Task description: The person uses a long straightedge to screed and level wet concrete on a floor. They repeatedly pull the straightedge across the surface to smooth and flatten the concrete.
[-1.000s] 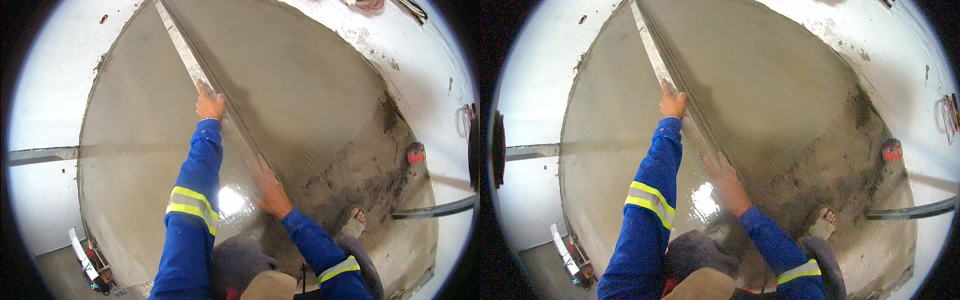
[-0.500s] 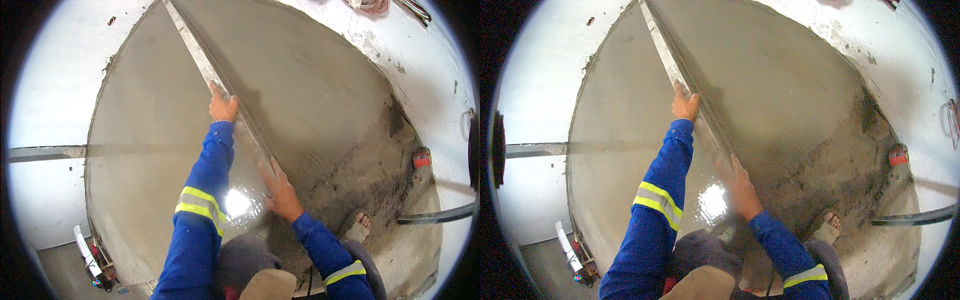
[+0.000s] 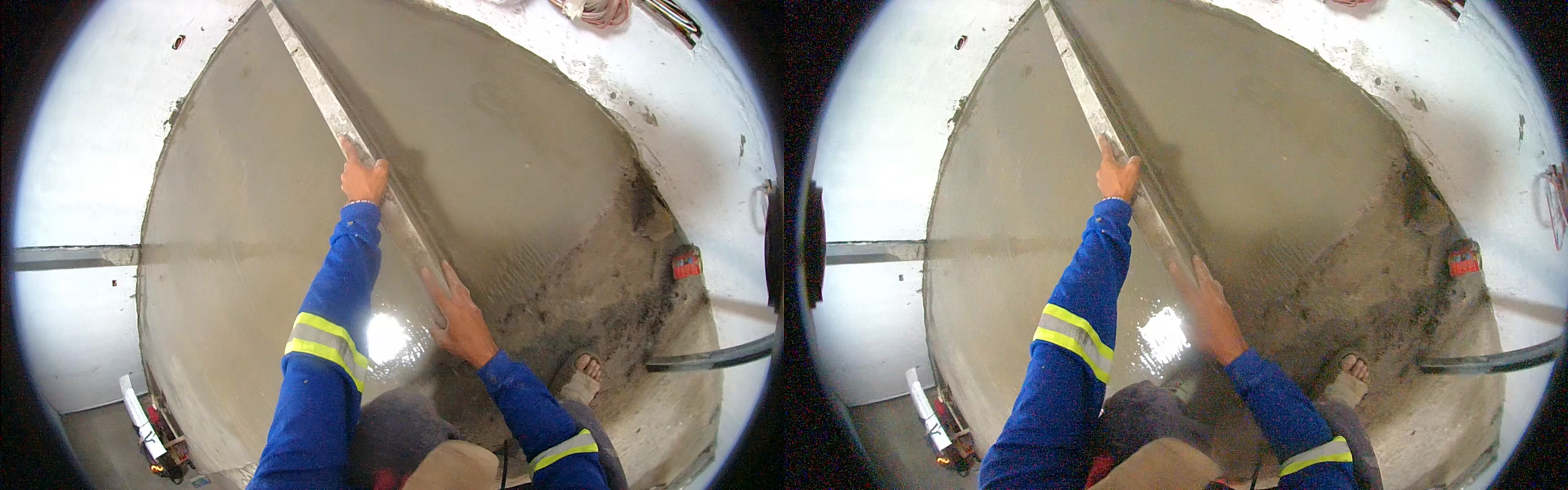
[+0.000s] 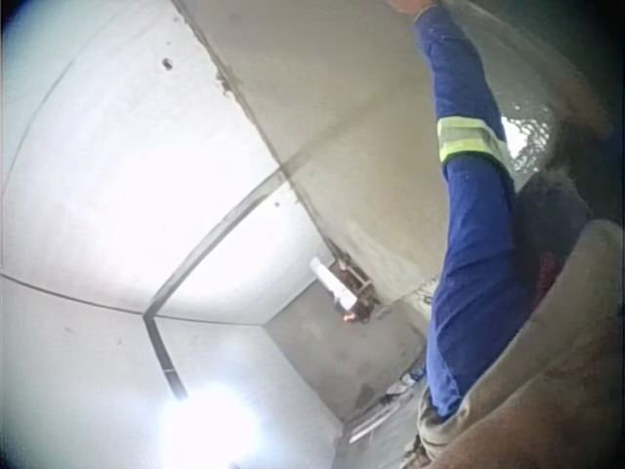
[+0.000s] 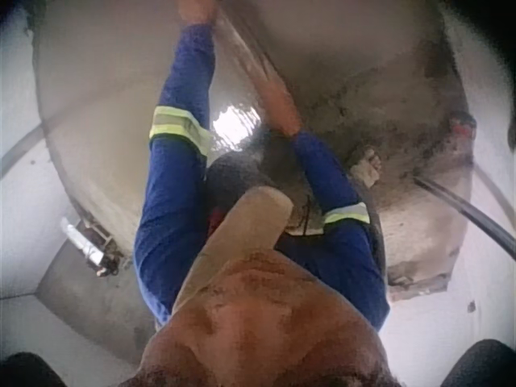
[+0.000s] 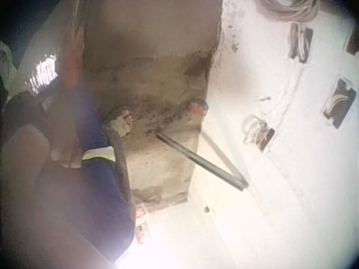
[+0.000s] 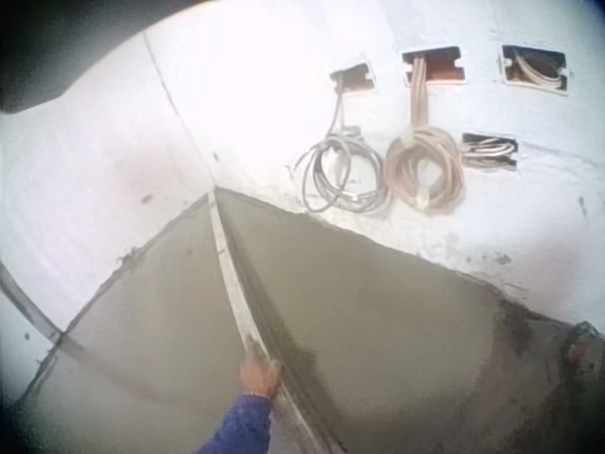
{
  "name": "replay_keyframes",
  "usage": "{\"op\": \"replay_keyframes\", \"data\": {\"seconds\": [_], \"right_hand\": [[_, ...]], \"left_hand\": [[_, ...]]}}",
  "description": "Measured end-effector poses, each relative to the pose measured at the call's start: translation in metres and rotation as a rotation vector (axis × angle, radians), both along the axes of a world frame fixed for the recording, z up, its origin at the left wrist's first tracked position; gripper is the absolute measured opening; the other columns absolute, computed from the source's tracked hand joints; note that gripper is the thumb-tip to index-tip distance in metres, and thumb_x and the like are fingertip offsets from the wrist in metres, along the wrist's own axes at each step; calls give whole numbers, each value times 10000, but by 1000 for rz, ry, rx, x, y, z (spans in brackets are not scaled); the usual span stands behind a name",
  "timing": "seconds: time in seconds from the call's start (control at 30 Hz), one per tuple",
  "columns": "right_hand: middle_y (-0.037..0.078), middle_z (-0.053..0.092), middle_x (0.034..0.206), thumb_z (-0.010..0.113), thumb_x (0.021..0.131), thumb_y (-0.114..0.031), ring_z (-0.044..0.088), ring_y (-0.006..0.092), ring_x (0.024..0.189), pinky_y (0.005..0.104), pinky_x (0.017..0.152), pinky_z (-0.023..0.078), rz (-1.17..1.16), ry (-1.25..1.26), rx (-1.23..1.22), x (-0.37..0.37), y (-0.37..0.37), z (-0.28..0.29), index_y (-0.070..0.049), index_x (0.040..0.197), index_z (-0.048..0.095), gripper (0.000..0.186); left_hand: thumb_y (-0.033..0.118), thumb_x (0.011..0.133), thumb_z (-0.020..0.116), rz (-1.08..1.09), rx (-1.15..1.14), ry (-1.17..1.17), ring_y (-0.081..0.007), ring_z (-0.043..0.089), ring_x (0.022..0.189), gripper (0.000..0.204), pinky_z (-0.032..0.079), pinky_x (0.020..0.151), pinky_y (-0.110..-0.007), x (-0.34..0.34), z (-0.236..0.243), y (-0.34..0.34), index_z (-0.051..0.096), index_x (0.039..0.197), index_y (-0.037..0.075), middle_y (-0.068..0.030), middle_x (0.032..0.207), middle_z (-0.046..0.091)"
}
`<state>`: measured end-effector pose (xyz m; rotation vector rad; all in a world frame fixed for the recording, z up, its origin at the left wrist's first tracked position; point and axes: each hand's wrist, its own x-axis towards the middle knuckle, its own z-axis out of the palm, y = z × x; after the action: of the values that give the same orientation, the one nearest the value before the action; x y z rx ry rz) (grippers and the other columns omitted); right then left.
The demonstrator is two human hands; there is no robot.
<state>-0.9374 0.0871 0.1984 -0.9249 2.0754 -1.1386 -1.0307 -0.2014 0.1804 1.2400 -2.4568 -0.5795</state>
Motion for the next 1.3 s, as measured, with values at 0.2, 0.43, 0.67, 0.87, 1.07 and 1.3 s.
{"op": "replay_keyframes", "data": {"seconds": [0.2, 0.43, 0.67, 0.87, 1.07, 1.3], "right_hand": [[234, 205, 1540, 704, 648, -16, 339, 438, 1348, 454, 1082, 370, -21, -34, -32, -8, 0, 1, -262, 1512, 247, 1008], [232, 195, 1542, 686, 654, -26, 343, 440, 1343, 449, 1085, 371, -19, 7, -106, -18, -9, -3, -250, 1510, 251, 986], [235, 209, 1535, 678, 637, -21, 372, 450, 1319, 464, 1062, 394, -24, 76, -105, -31, -17, -10, -240, 1512, 240, 1003], [278, 152, 1536, 722, 655, -14, 342, 491, 1324, 477, 1081, 373, -6, 41, -91, -41, -19, -13, -243, 1523, 187, 1045], [276, 155, 1534, 726, 664, -23, 351, 488, 1320, 468, 1079, 380, 16, 20, -73, -40, -19, -8, -237, 1524, 175, 1043], [276, 155, 1533, 731, 668, -31, 326, 483, 1337, 464, 1083, 375, 19, 59, -54, -38, -17, -9, -223, 1524, 178, 1037]], "left_hand": [[287, 737, 680, 21, 34, -45, -446, 593, 1078, 957, 449, 966, -477, -9, 7, 7, 159, 1514, 85, -278, 1174, 612], [309, 724, 689, 31, -1, -83, -441, 594, 1075, 967, 443, 966, -490, -24, 7, -10, 179, 1513, 84, -288, 1161, 613], [322, 700, 688, 29, -55, -48, -435, 605, 1062, 982, 457, 956, -478, -39, -2, -24, 191, 1514, 91, -271, 1137, 632], [330, 697, 677, 36, -12, -42, -429, 609, 1064, 966, 461, 966, -463, -53, 0, -22, 213, 1511, 98, -255, 1136, 640], [340, 701, 656, 27, -18, -49, -433, 599, 1078, 950, 459, 967, -465, -49, -6, -32, 222, 1509, 94, -277, 1135, 628], [336, 702, 653, -10, -31, -29, -439, 587, 1091, 945, 455, 966, -461, -50, -9, -30, 229, 1505, 75, -303, 1143, 610]]}}
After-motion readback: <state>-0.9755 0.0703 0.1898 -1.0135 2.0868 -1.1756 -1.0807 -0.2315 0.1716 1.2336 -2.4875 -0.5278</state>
